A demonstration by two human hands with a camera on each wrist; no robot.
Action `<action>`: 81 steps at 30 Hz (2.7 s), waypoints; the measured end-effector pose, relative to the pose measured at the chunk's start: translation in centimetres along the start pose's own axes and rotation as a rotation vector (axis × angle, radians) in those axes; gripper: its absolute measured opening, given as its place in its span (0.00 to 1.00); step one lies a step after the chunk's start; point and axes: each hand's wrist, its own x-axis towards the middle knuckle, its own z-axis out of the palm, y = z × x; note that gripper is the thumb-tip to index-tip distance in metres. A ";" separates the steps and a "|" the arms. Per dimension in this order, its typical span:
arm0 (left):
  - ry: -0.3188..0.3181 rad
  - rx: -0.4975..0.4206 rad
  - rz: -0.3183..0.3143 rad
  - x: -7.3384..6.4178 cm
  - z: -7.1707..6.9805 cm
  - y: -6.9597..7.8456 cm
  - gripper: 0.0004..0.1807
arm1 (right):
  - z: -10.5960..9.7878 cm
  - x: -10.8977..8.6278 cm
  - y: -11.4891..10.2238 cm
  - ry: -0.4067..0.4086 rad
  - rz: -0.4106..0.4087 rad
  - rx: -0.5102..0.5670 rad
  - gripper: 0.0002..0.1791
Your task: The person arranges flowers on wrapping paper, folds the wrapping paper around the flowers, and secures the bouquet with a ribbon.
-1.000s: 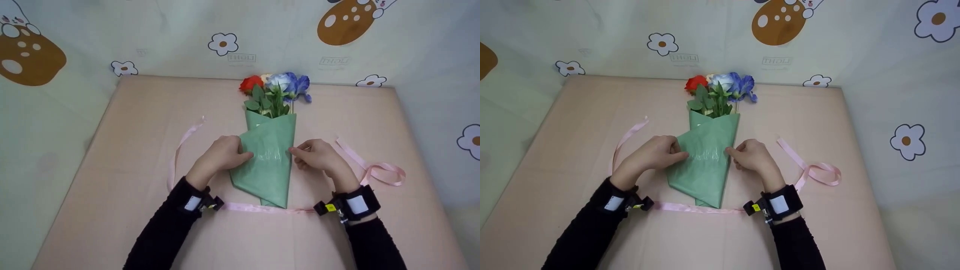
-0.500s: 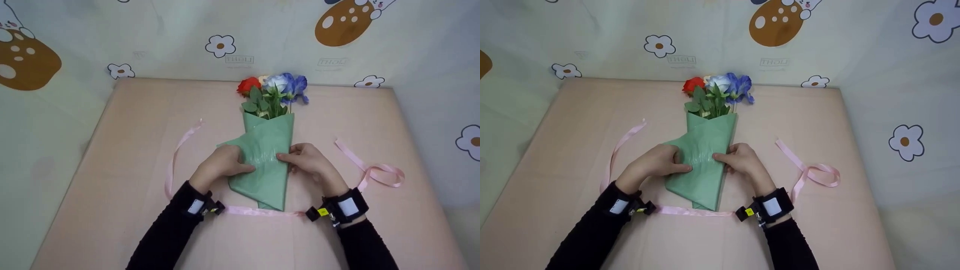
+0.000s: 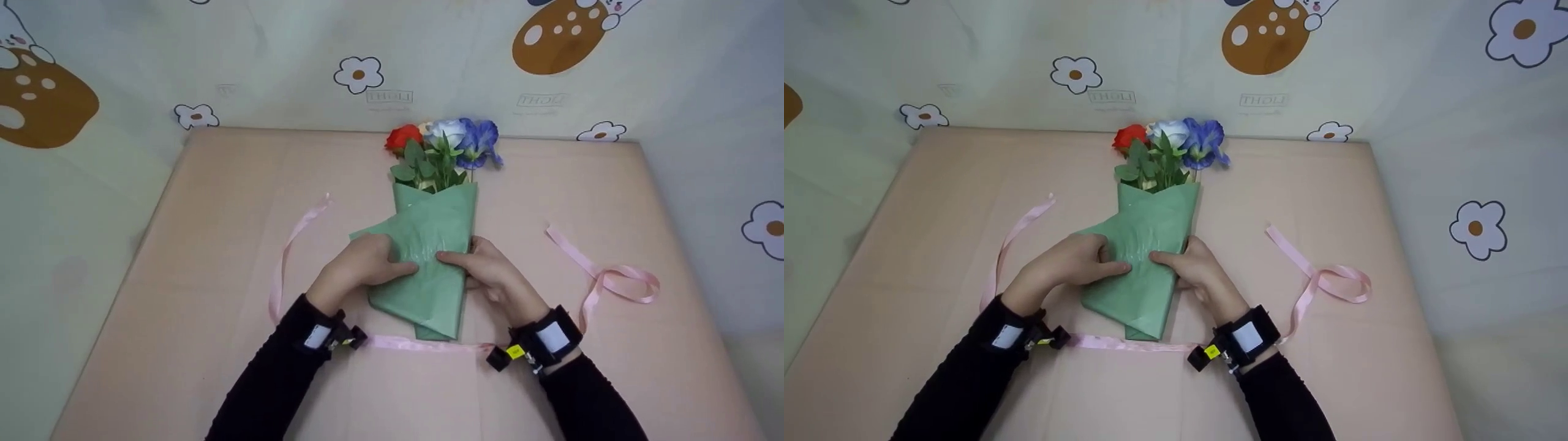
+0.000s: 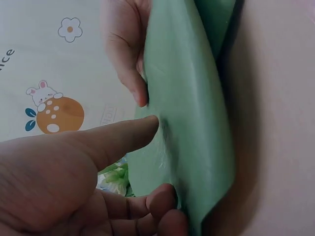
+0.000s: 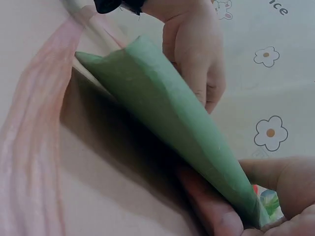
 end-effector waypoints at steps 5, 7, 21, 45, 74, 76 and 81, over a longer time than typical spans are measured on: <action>0.076 -0.042 -0.030 -0.5 -0.4 0.4 0.29 | 0.4 0.0 0.2 -0.035 -0.023 0.106 0.33; 0.082 -0.059 -0.044 -0.7 -0.5 0.6 0.42 | 0.5 0.0 0.3 -0.052 -0.023 0.140 0.31; 0.002 -0.251 -0.068 -0.6 -0.6 0.4 0.46 | 1.5 0.0 0.7 -0.064 -0.049 0.275 0.29; -0.116 -0.867 -0.051 1.2 -0.3 0.5 0.30 | 1.8 -0.3 0.3 -0.015 -0.063 0.248 0.31; -0.132 -1.113 -0.066 1.9 1.5 0.8 0.26 | 0.3 -1.4 -0.2 -0.219 -0.045 0.011 0.33; -0.120 -1.114 -0.073 1.9 1.5 0.7 0.26 | 0.6 -1.7 0.2 -0.214 -0.036 0.068 0.33; -0.066 -1.102 -0.088 2.0 1.7 0.7 0.28 | 1.5 -3.0 1.8 -0.273 0.026 0.217 0.34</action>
